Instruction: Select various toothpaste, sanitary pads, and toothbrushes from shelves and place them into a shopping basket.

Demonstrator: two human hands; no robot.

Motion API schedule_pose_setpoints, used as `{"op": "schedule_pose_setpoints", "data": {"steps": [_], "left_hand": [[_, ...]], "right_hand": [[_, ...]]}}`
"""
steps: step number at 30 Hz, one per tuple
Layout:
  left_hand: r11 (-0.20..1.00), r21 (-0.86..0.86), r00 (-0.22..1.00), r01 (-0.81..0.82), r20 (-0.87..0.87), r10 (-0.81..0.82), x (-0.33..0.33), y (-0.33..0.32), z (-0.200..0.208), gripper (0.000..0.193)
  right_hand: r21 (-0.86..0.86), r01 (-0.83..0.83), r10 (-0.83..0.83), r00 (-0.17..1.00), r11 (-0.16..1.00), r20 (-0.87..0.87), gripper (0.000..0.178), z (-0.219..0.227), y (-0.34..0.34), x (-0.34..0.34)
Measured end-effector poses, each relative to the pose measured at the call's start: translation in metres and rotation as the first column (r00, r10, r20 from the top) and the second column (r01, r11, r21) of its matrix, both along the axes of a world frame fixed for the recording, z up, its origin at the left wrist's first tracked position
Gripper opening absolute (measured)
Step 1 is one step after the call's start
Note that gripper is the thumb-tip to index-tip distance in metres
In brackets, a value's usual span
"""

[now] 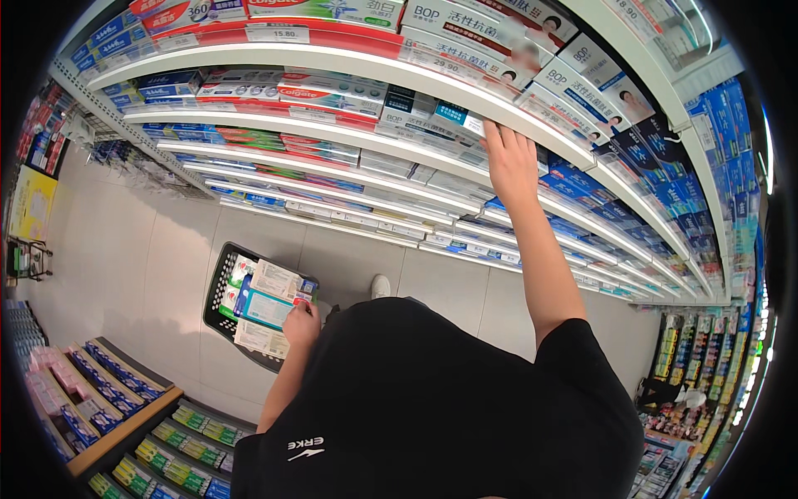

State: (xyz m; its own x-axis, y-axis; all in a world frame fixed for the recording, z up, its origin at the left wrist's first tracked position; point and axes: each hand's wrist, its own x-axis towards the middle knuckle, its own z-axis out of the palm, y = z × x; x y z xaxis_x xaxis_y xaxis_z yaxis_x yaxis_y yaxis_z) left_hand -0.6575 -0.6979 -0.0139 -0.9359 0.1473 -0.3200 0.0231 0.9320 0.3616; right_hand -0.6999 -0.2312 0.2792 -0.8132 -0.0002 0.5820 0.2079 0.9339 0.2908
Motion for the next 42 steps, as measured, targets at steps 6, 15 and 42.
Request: {"op": "schedule_pose_setpoints", "data": {"steps": [6,15,42], "left_hand": [[1.000,0.009,0.999,-0.020,0.040,0.019,0.000,-0.001,0.002,0.038],[0.999,0.006,0.996,-0.041,0.074,0.041,0.000,0.001,0.011,0.040],[0.980,-0.001,0.974,0.200,-0.113,-0.199,0.026,-0.016,0.006,0.038]], "right_hand": [[-0.147,0.197,-0.150,0.947,0.969,0.283,0.040,-0.005,0.038,-0.010],[-0.243,0.180,-0.091,0.936,0.953,0.340,0.058,0.000,0.053,-0.008],[-0.972,-0.224,0.080,0.970,-0.066,-0.229,0.065,-0.043,-0.089,-0.169]]}}
